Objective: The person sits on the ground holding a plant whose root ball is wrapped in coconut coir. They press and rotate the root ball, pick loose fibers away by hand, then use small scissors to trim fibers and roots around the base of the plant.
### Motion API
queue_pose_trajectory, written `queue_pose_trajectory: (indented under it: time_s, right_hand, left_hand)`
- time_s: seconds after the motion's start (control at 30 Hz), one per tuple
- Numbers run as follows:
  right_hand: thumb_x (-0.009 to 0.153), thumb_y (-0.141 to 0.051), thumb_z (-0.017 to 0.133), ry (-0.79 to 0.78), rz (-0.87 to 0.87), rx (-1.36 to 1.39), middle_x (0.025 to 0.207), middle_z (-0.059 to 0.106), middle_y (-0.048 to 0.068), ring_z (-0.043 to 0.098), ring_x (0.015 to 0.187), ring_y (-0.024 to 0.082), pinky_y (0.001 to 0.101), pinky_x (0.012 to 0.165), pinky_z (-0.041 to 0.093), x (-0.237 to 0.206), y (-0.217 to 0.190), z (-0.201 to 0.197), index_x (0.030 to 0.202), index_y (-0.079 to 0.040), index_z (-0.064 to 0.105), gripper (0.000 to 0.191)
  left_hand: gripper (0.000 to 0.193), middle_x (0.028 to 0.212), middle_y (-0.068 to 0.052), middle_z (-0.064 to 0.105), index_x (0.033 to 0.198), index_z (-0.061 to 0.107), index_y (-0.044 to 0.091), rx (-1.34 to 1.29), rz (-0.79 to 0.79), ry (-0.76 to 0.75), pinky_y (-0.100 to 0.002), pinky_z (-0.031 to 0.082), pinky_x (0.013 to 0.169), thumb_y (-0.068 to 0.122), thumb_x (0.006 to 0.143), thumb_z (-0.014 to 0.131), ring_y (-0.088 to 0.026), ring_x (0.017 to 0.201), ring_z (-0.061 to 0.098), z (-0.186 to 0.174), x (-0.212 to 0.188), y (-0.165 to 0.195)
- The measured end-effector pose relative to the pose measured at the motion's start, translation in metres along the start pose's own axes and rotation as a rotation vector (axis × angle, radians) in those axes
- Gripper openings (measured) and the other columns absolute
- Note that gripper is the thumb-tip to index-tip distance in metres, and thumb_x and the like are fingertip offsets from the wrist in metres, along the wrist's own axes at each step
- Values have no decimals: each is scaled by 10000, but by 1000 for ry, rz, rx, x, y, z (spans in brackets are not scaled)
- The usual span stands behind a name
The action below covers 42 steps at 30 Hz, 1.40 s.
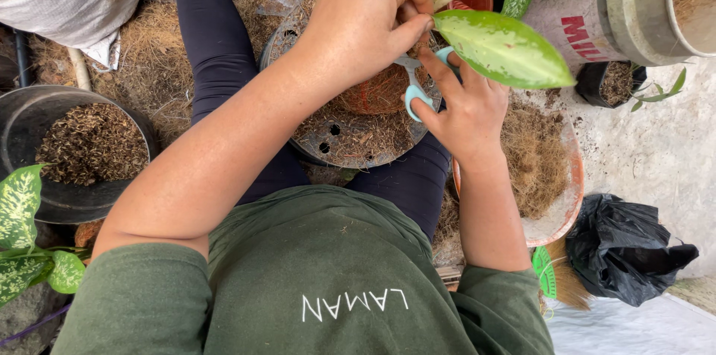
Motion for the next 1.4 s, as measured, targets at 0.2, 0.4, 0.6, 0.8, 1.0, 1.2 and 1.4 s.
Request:
queue_pose_trajectory:
  time_s: [0.2,0.4,0.6,0.8,1.0,1.2,1.4]
  right_hand:
    - [745,-248,891,-28,20,24,937,609,28,627,884,238,397,815,519,8,-16,-17,1248,-186,759,524]
    - [780,-222,882,-38,32,3,890,582,34,612,794,215,356,711,520,5,-24,-20,1268,-175,756,507]
    - [771,-256,871,-31,89,-23,968,585,76,628,853,272,394,738,529,10,-34,-23,1266,-126,689,543]
    - [722,-360,901,-122,146,-77,947,593,116,644,829,314,434,652,519,26,-42,-19,1139,-84,683,545]
    - [774,-287,872,-128,129,-61,879,625,88,668,732,287,412,627,533,27,-47,-19,1086,-110,703,397]
    - [845,-317,870,-150,142,-85,851,644,79,675,684,283,403,585,526,24,-43,-17,1057,-103,683,354]
    - [765,-514,889,-207,149,-122,796,646,101,681,641,310,418,531,519,35,-45,-18,991,-70,643,555]
  left_hand:
    - [49,755,-21,759,913,725,106,10,-15,-14,-360,575,619,121,874,750,-208,686,752,1,2,-5]
    - [80,753,-29,751,898,725,105,37,28,30,-360,568,602,143,869,788,-214,682,748,-2,5,-1]
    - [74,765,-37,750,870,729,110,44,23,9,-379,563,607,150,857,789,-222,701,740,2,10,2]
    - [68,760,-65,738,864,749,107,111,40,-6,-426,556,606,141,814,780,-274,709,724,9,16,4]
    - [89,747,-72,729,857,741,96,122,30,3,-438,556,607,161,813,785,-286,702,722,7,19,1]
    - [90,734,-76,728,838,742,105,102,25,-7,-452,549,596,163,790,789,-300,702,721,9,20,1]
    - [66,713,-82,725,827,751,113,133,15,-7,-447,561,590,156,788,780,-297,680,726,13,21,1]
Point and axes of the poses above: each hand's wrist, its own x-axis towards the middle knuckle, its own z-axis out of the palm, y = z × x, the point moved 10 cm from there along x, towards the middle knuckle
